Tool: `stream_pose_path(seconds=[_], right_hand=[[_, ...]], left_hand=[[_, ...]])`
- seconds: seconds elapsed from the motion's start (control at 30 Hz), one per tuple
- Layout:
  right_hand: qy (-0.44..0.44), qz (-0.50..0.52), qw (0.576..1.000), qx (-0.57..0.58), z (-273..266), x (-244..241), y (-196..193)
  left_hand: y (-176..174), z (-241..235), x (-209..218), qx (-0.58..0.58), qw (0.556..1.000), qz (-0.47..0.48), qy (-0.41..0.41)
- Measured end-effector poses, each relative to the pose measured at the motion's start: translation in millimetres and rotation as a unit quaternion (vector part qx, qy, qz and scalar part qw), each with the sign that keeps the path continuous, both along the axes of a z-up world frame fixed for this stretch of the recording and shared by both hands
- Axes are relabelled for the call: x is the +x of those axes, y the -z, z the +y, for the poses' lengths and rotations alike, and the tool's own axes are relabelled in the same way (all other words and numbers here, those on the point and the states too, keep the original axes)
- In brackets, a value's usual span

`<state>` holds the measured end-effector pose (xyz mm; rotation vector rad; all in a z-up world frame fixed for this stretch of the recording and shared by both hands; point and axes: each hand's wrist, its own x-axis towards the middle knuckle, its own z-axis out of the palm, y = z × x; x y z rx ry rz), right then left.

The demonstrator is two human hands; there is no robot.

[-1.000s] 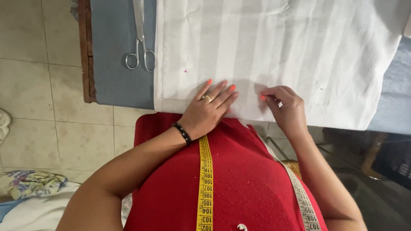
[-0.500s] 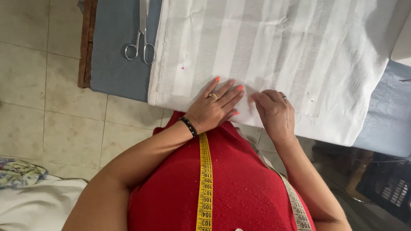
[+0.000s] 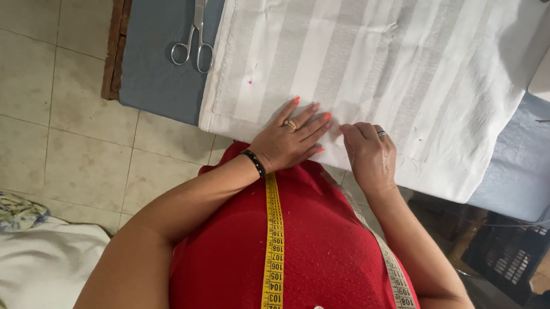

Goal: Measuring, marking, pinning, and cutting fabric on a workshop table.

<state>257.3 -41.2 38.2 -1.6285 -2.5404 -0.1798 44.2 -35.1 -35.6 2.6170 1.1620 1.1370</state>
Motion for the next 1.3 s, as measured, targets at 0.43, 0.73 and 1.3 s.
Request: stream_pose_path(seconds=[0.43,0.73,1.3], right_hand=[[0.020,0.054,0.997,-0.052,6,2,11],[0.057,0.092,0.986,-0.123,7,1,5],[0.066,-0.001,0.989,-0.135,12,-8,-17]], left_hand=[[1,0,1,0.041,0.999,-0.023,-0.010],[-4,2,-2,0.069,0.997,-0.025,-0.010],[-8,5,-5,0.072,0.997,-0.023,-0.004]])
